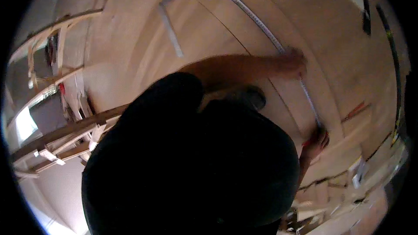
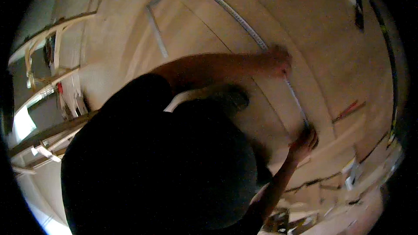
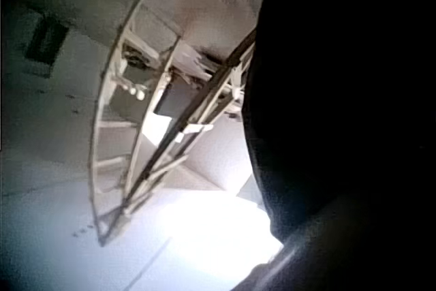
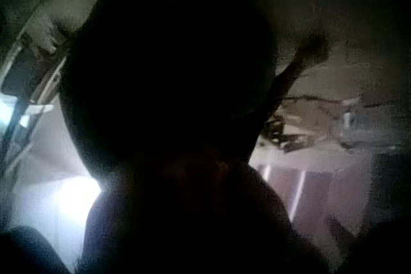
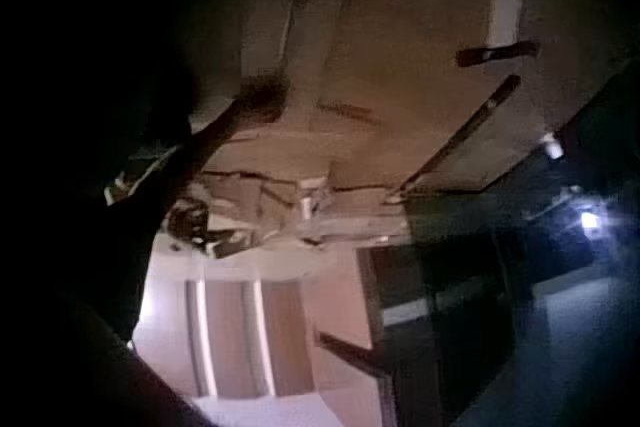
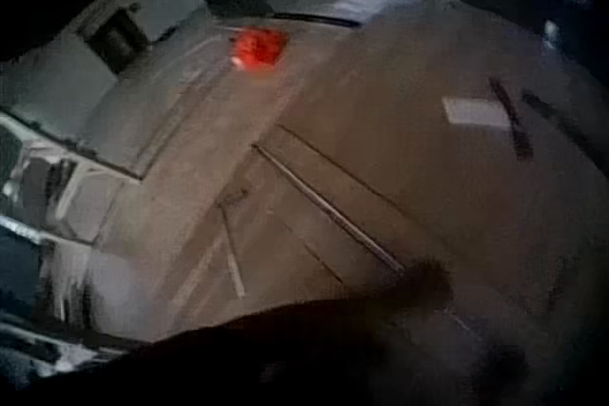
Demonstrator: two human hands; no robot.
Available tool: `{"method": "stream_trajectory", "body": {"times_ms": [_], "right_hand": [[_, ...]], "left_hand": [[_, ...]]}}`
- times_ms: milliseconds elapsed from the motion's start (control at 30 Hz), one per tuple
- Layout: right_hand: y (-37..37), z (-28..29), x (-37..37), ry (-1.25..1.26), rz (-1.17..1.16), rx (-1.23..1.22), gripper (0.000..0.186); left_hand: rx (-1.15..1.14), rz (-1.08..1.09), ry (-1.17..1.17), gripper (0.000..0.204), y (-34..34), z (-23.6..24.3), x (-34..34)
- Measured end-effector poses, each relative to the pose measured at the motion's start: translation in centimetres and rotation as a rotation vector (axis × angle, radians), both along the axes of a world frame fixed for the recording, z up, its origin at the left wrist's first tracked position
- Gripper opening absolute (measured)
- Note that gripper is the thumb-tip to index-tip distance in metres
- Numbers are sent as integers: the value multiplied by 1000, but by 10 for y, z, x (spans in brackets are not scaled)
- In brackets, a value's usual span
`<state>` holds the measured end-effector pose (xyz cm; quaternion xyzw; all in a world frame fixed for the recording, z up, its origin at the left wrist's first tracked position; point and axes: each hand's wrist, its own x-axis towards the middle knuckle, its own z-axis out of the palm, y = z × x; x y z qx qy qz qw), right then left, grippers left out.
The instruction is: The person measures a flooring plank using a tape measure and an L-square, marks it with a pencil, and then uses a table saw to cut the plank to the marked length.
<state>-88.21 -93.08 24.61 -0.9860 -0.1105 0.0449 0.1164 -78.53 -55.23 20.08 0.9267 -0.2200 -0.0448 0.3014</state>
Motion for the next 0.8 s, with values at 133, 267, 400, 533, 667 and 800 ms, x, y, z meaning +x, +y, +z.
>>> {"method": "stream_trajectory", "body": {"times_ms": [133,267,400,533,667,800], "right_hand": [[-1,5,-3,-22,-27,-169,45],[-3,-3,5,-137,26,-3,39],[-4,-12,10,-305,237,6,33],[2,-8,10,-132,16,-14,48],[15,10,13,-54,-120,-130,60],[43,30,9,-261,121,290,37]], "left_hand": [[80,-22,-16,14,-1,6,2],[90,-22,-172,15,4,-1,4],[47,-17,-80,18,2,-9,7],[-77,-13,-106,16,3,-13,11],[-57,-29,-121,14,6,-18,12],[-73,46,-182,13,0,-13,3]]}}
